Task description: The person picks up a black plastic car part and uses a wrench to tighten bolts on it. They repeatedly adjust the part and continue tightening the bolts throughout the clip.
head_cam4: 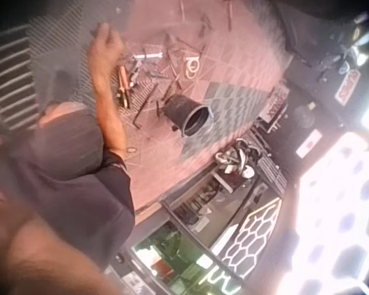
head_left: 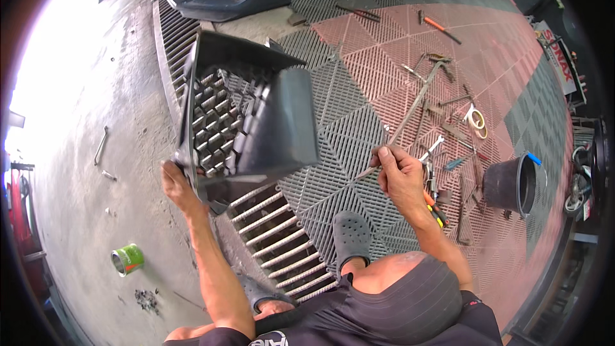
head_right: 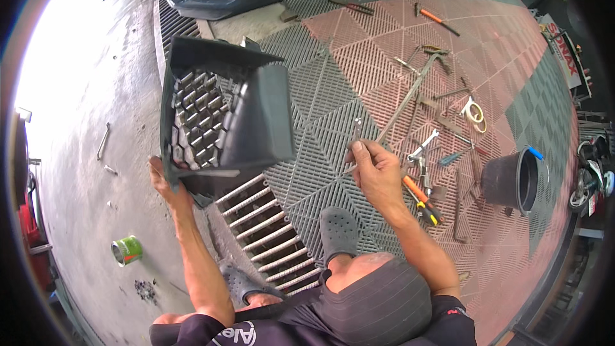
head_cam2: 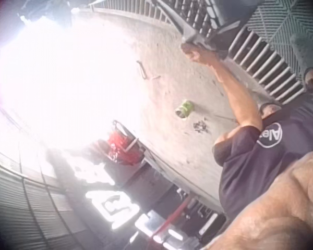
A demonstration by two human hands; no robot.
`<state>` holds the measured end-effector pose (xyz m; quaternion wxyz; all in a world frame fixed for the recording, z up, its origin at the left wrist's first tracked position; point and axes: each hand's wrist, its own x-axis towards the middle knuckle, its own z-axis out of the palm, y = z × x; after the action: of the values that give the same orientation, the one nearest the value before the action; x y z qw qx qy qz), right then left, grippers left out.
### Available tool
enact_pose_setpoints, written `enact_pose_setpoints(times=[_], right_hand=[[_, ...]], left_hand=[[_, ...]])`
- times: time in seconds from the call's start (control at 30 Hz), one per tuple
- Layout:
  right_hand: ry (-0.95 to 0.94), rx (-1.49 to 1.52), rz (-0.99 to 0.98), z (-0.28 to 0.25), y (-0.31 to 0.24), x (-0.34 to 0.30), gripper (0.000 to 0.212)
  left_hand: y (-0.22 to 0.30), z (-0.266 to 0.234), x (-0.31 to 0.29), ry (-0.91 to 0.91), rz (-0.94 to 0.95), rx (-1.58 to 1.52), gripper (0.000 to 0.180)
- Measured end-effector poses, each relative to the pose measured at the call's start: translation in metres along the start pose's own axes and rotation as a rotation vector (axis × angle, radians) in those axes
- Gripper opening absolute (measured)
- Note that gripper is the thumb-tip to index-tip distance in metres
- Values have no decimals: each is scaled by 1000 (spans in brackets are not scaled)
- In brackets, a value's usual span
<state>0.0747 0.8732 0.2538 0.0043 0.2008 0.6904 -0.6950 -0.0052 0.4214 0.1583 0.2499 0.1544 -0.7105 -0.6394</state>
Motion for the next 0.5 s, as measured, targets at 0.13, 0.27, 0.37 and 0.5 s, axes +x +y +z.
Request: enact_pose_setpoints(times=[0.13,0.27,0.37,0.5], right_hand=[[-46,-26,149,-14,64,-9,33],[-28,-72,256,-15,101,-31,31],[15,-150,310,-24,137,-34,30],[187,-378,329,-47,186,-34,31]], left_hand=[[27,15,9,84,107,53,51],[11,35,-4,-22,-309,-257,31],[-42,58,-36,-104,-497,-449,32],[-57,131,-100,-92,-714,-635,35]])
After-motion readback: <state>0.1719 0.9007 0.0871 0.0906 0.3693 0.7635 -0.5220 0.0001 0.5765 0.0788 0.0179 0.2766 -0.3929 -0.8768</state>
